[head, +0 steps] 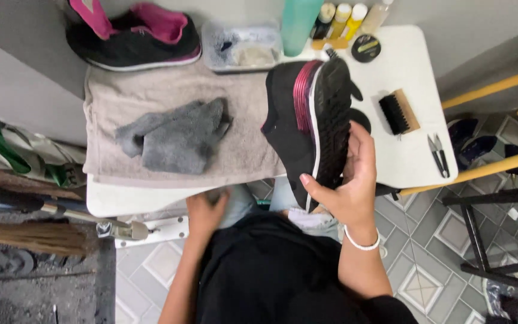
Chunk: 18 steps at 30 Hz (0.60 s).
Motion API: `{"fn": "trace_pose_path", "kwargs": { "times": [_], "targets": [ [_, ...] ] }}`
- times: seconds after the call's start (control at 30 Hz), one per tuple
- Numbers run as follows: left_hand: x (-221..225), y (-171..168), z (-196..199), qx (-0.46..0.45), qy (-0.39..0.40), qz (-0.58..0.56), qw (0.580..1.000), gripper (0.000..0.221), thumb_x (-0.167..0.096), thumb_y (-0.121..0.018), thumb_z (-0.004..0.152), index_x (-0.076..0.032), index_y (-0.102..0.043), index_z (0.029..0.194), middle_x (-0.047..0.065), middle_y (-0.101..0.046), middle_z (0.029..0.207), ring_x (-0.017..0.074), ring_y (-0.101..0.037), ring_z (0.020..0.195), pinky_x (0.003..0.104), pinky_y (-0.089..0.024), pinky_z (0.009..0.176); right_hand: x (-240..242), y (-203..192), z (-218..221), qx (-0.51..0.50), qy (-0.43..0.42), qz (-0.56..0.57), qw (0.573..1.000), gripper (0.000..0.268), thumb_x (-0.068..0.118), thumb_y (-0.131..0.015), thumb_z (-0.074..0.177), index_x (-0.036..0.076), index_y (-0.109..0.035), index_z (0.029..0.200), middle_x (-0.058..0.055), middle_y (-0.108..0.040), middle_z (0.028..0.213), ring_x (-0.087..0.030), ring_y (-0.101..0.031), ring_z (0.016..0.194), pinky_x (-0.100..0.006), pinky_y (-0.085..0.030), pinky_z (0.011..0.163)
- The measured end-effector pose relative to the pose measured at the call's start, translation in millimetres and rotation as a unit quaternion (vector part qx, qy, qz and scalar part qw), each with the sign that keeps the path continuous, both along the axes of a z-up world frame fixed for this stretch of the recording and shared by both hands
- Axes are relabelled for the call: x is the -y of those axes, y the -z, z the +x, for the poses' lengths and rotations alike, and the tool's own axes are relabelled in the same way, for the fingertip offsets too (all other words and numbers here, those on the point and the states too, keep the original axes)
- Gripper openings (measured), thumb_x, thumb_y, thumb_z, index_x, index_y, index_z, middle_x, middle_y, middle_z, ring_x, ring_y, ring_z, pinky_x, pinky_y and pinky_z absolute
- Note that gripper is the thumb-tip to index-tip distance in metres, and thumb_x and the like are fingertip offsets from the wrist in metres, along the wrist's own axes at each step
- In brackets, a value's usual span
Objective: Scrubbing and cleaning the sole of a black sneaker using a cloth and a small brush to apply cleaning solution.
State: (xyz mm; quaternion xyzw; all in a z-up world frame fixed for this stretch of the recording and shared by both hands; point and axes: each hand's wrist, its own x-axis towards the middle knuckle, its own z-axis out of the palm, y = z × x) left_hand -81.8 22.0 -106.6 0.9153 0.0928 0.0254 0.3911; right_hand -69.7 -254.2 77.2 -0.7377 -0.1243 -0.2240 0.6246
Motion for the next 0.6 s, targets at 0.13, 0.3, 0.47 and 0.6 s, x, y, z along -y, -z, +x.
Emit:
{"fn": "trace_pose_path", "kwargs": {
  "times": [0.13, 0.3, 0.47, 0.6],
  "targets": [
    [-5, -2, -8, -0.039, 0.018, 0.014, 0.999, 0.071, -0.041, -0.076, 0.086, 0.012, -0.057, 0.13, 0.04, -0.059, 0.121, 0.0562, -0.057, 0.118, 0.061, -0.045, 0.104, -2, -2, 4, 0.011, -0.019, -0.008, 1.0, 0.099, 0.003, -0.091, 0.067, -0.005, -0.033, 0.148, -0.022, -0.057, 0.14, -0.029, -0.056, 0.133, -0.042, -0.048, 0.114],
    [-20, -1, 2, -0.115, 0.115, 0.057, 0.985, 0.071, -0.045, -0.07, 0.09, 0.003, -0.05, 0.138, 0.032, -0.056, 0.131, 0.0478, -0.054, 0.125, 0.056, -0.047, 0.103, -3, 4, 9, 0.003, -0.021, 0.006, 1.0, 0.108, 0.012, -0.095, 0.06, -0.005, -0.033, 0.148, -0.022, -0.059, 0.138, -0.028, -0.058, 0.13, -0.041, -0.049, 0.11],
    [-41, -3, -11, -0.172, 0.191, 0.095, 0.962, 0.071, -0.048, -0.065, 0.092, -0.004, -0.045, 0.144, 0.026, -0.053, 0.138, 0.0417, -0.052, 0.131, 0.053, -0.048, 0.103, -6, -11, 12, -0.006, 0.01, -0.051, 0.999, 0.104, 0.009, -0.095, 0.058, -0.008, -0.039, 0.143, -0.028, -0.063, 0.129, -0.038, -0.065, 0.12, -0.049, -0.055, 0.101],
    [-56, -13, -25, -0.231, 0.263, 0.139, 0.926, 0.072, -0.051, -0.061, 0.095, -0.01, -0.04, 0.15, 0.02, -0.05, 0.146, 0.0355, -0.05, 0.136, 0.05, -0.049, 0.103, -17, -26, 13, -0.003, 0.006, -0.175, 0.985, 0.092, 0.022, -0.09, 0.071, -0.009, -0.04, 0.143, -0.025, -0.055, 0.142, -0.035, -0.057, 0.135, -0.042, -0.047, 0.117]
  ]
}}
